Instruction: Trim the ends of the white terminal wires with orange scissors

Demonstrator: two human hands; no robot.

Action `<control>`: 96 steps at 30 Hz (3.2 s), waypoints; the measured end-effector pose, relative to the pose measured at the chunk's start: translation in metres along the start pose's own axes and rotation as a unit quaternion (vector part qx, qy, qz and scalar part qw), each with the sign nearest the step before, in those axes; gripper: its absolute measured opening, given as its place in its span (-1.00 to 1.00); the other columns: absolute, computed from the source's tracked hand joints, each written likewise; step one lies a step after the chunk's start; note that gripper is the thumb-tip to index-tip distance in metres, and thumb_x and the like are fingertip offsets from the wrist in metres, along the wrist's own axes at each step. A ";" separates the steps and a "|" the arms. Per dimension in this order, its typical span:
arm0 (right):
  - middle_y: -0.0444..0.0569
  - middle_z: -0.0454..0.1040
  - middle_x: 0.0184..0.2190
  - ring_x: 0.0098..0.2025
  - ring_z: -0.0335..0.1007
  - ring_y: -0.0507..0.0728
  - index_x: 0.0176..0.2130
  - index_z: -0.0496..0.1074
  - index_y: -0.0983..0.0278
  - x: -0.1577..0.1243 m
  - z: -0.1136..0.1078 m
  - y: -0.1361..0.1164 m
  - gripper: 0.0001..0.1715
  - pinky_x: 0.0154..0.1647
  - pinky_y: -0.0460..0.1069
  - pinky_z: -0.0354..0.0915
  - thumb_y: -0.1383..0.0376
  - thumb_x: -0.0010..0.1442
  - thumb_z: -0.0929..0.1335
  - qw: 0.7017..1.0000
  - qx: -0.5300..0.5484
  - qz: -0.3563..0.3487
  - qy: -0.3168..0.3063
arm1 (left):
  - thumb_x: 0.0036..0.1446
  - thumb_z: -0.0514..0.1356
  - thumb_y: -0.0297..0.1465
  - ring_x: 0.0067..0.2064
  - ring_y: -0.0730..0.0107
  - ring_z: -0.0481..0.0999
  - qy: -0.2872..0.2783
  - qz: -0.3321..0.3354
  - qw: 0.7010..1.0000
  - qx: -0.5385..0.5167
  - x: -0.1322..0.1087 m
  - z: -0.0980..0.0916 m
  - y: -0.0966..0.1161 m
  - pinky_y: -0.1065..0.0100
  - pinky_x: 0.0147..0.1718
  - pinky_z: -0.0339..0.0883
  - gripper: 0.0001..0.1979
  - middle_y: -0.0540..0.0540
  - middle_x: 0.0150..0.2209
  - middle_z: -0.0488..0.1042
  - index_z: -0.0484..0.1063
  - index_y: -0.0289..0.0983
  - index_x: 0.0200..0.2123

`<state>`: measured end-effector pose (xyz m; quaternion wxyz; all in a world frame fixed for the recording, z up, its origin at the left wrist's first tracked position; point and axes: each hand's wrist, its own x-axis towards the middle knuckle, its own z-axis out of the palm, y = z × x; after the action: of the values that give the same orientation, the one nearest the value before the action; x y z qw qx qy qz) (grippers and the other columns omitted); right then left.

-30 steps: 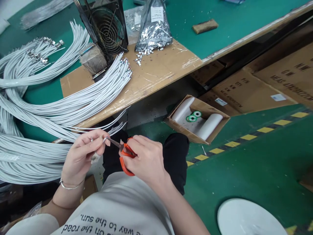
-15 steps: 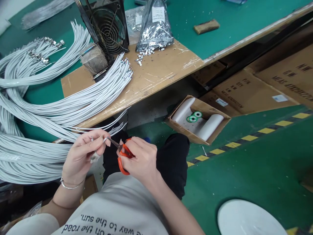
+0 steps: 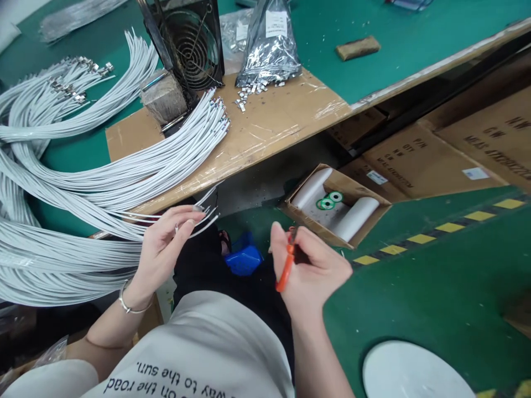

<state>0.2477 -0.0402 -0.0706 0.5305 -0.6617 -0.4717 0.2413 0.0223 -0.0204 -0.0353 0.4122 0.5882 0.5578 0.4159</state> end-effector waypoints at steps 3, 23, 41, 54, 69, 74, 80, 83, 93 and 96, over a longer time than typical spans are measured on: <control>-0.20 0.34 -0.65 -0.59 0.20 0.03 -0.58 0.43 0.20 0.003 -0.005 0.003 -0.49 -0.51 0.00 0.13 0.12 0.30 0.55 0.998 0.020 0.001 0.056 | 0.42 0.34 -0.28 -0.28 0.36 0.62 -0.003 -0.015 1.000 -0.004 -0.001 -0.004 0.000 0.36 -0.22 0.48 -0.77 -0.10 -0.34 0.65 0.75 -0.23 -0.26; -0.18 0.40 -0.55 -0.53 0.22 0.00 -0.41 0.64 0.20 -0.002 0.035 -0.033 -0.83 -0.54 -0.05 0.15 0.36 0.25 0.53 0.972 0.140 -0.040 -0.182 | 0.31 0.45 -0.26 -0.50 0.53 0.39 -0.081 -0.154 0.962 -0.209 0.001 -0.018 0.026 0.51 -0.56 0.21 -0.80 -0.05 -0.44 0.58 0.67 -0.28 -0.26; -0.22 0.14 -0.54 -0.51 0.03 -0.02 -0.53 0.15 0.21 0.008 0.020 -0.032 -0.57 -0.53 -0.05 0.01 0.43 0.20 0.43 0.928 0.012 -0.133 -0.349 | 0.34 0.41 -0.25 -0.50 0.50 0.25 -0.090 -0.099 0.984 -0.116 -0.004 -0.013 0.023 0.42 -0.54 0.12 -0.82 -0.01 -0.49 0.47 0.70 -0.24 -0.26; -0.26 0.09 -0.61 -0.56 -0.07 -0.05 -0.56 0.04 0.20 0.010 0.020 -0.033 -0.48 -0.58 -0.04 -0.09 0.49 0.18 0.41 0.926 0.039 -0.137 -0.351 | 0.34 0.41 -0.21 -0.50 0.51 0.16 -0.086 -0.101 0.984 -0.116 -0.007 -0.012 0.023 0.39 -0.55 0.00 -0.78 -0.02 -0.47 0.46 0.71 -0.24 -0.25; -0.26 -0.02 -0.62 -0.55 -0.17 -0.05 -0.58 -0.02 0.21 0.003 0.027 -0.028 -0.43 -0.58 -0.02 -0.18 0.48 0.21 0.40 0.939 0.063 -0.138 -0.307 | 0.36 0.40 -0.24 -0.48 0.49 0.23 -0.088 -0.097 0.983 -0.129 -0.006 -0.011 0.024 0.40 -0.53 0.08 -0.81 -0.06 -0.43 0.53 0.73 -0.23 -0.22; -0.25 -0.04 -0.61 -0.55 -0.20 -0.05 -0.59 -0.02 0.22 0.004 0.029 -0.024 -0.39 -0.58 -0.02 -0.20 0.42 0.23 0.43 0.954 0.072 -0.102 -0.274 | 0.39 0.38 -0.27 -0.49 0.51 0.25 -0.089 -0.097 0.982 -0.134 -0.005 -0.012 0.027 0.42 -0.53 0.09 -0.83 -0.05 -0.43 0.55 0.73 -0.22 -0.19; -0.25 -0.02 -0.59 -0.54 -0.18 -0.05 -0.58 0.01 0.23 0.007 0.025 -0.023 -0.38 -0.57 -0.03 -0.18 0.41 0.26 0.45 0.955 0.081 -0.092 -0.269 | 0.41 0.37 -0.29 -0.54 0.57 0.32 -0.102 -0.116 0.973 -0.169 -0.004 -0.014 0.029 0.50 -0.52 0.18 -0.87 0.09 -0.55 0.39 0.69 -0.20 -0.13; -0.25 -0.01 -0.58 -0.53 -0.17 -0.05 -0.56 0.00 0.22 0.005 0.025 -0.023 -0.39 -0.57 -0.03 -0.17 0.41 0.25 0.45 0.952 0.087 -0.088 -0.281 | 0.39 0.39 -0.28 -0.54 0.58 0.33 -0.101 -0.132 0.967 -0.194 -0.003 -0.013 0.029 0.53 -0.54 0.20 -0.87 0.09 -0.54 0.41 0.66 -0.21 -0.16; -0.24 0.00 -0.59 -0.54 -0.14 -0.05 -0.59 0.03 0.23 0.006 0.024 -0.021 -0.37 -0.56 -0.02 -0.16 0.32 0.30 0.46 0.952 0.067 -0.074 -0.290 | 0.43 0.36 -0.30 -0.47 0.57 0.36 -0.093 -0.102 0.976 -0.168 -0.005 -0.014 0.025 0.53 -0.51 0.26 -0.88 0.02 -0.41 0.55 0.72 -0.16 -0.13; -0.24 0.01 -0.60 -0.55 -0.14 -0.05 -0.60 0.05 0.23 0.007 0.023 -0.019 -0.35 -0.56 -0.02 -0.15 0.29 0.31 0.48 0.954 0.068 -0.073 -0.283 | 0.48 0.29 -0.31 -0.48 0.55 0.41 -0.105 -0.078 0.984 -0.125 -0.006 -0.012 0.024 0.50 -0.51 0.31 -0.82 0.00 -0.38 0.60 0.73 -0.15 -0.02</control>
<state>0.2251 -0.0228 -0.0586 0.4348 -0.4926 -0.6320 0.4109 0.0180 -0.0267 -0.0085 0.5697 0.5271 0.4992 0.3853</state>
